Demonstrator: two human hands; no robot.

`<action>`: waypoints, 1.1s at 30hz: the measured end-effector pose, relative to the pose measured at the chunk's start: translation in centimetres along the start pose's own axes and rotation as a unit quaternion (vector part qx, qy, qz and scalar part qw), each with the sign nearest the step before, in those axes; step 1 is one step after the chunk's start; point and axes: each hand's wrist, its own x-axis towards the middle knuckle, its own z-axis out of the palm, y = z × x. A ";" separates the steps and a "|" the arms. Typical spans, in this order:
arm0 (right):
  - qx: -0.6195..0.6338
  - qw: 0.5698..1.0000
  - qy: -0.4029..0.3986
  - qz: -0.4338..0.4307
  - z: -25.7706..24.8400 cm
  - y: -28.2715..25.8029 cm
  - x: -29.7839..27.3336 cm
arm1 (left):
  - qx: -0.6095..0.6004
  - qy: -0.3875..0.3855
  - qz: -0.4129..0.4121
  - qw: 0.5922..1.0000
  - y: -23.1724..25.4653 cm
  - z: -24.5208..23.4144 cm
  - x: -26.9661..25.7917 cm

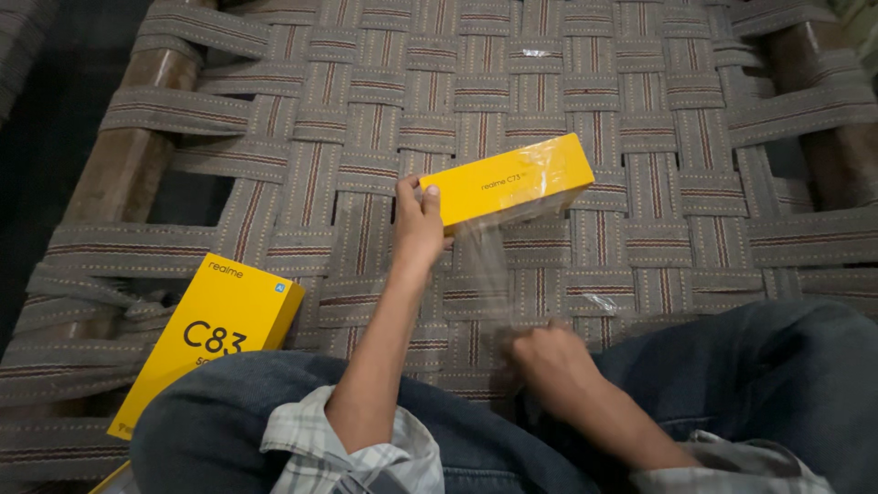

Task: The person removes the clear plastic shrink wrap from a yellow Realme C73 phone box. They peel the film from the edges and sides, then discard the plastic. A second yellow Realme C83 box is visible nearby.

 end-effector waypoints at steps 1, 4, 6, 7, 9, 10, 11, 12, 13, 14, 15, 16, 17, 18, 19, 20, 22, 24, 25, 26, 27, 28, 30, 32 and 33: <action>-0.002 1.000 0.006 -0.010 0.1 0.1 -0.1 | -0.018 -0.004 0.005 1.000 0.0 0.0 0.3; 0.004 0.999 0.020 -0.040 0.7 0.0 -0.8 | -0.054 -0.011 0.001 0.998 -0.1 -0.1 0.7; 0.018 0.998 0.035 -0.057 0.7 0.0 -1.3 | -0.058 -0.012 -0.019 0.998 0.1 -0.4 0.6; 0.023 0.997 0.052 -0.059 0.6 0.0 -1.5 | 0.019 0.005 0.015 1.000 0.3 -0.4 0.4; 0.033 0.994 0.087 -0.063 0.1 0.1 -1.7 | 0.174 0.040 0.082 0.980 0.8 -0.8 -0.1; 0.053 0.995 0.074 -0.051 -0.2 0.3 -1.7 | 0.204 0.037 0.110 0.972 1.0 -0.9 -0.5; 0.074 0.995 0.060 -0.038 -0.6 0.7 -1.9 | 0.233 0.034 0.139 0.962 1.2 -1.0 -1.0; 0.095 0.994 0.046 -0.028 -1.0 1.0 -2.0 | 0.263 0.032 0.165 0.950 1.5 -1.2 -1.5; 0.100 0.994 0.028 -0.021 -1.3 1.2 -2.1 | 0.265 0.038 0.219 0.938 2.1 -1.4 -1.7; 0.106 0.994 0.011 -0.014 -1.6 1.5 -2.1 | 0.268 0.042 0.273 0.923 2.8 -1.5 -1.7; 0.112 0.994 -0.006 -0.007 -1.8 1.7 -2.0 | 0.270 0.044 0.327 0.904 3.5 -1.7 -1.9; 0.121 0.993 -0.017 -0.003 -1.9 1.8 -2.0 | 0.332 0.038 0.363 0.870 4.2 -1.8 -2.0; 0.130 0.991 -0.028 0.000 -2.1 2.1 -2.0 | 0.392 0.031 0.396 0.830 4.8 -2.2 -2.2; 0.138 0.990 -0.039 0.005 -2.2 2.3 -2.0 | 0.448 0.024 0.429 0.784 5.4 -2.4 -2.4; 0.142 0.989 -0.030 -0.007 -2.4 2.5 -1.8 | 0.458 0.012 0.429 0.779 5.9 -2.4 -2.4; 0.148 0.988 -0.025 -0.020 -2.4 2.5 -1.8 | 0.469 0.001 0.426 0.774 6.2 -2.5 -2.6; 0.143 0.989 -0.017 -0.039 -2.9 2.4 -1.8 | 0.441 -0.036 0.386 0.809 6.3 -2.5 -2.9; 0.123 0.991 -0.013 -0.052 -3.8 2.1 -1.7 | 0.358 -0.086 0.306 0.878 6.1 -2.6 -2.7; 0.149 0.987 -0.004 -0.056 -4.4 1.9 -1.8 | 0.336 -0.076 0.315 0.884 5.9 -2.5 -2.4; 0.174 0.983 0.005 -0.058 -5.1 1.7 -2.0 | 0.313 -0.068 0.323 0.890 5.5 -2.3 -2.0; 0.200 0.978 0.014 -0.060 -5.7 1.5 -2.2 | 0.290 -0.059 0.332 0.896 5.0 -2.1 -1.4; 0.213 0.974 0.034 -0.065 -6.3 1.4 -2.2 | 0.283 -0.050 0.309 0.907 4.3 -2.0 -0.7; 0.238 0.966 0.075 -0.074 -7.1 1.3 -2.3 | 0.267 -0.032 0.260 0.927 2.7 -2.7 1.0; 0.270 0.940 0.178 -0.112 -7.7 1.8 -2.5 | 0.111 -0.138 0.207 0.962 1.1 -3.8 3.1; 0.284 0.922 0.229 -0.130 -7.8 1.9 -2.6 | 0.032 -0.189 0.177 0.965 0.3 -4.6 3.8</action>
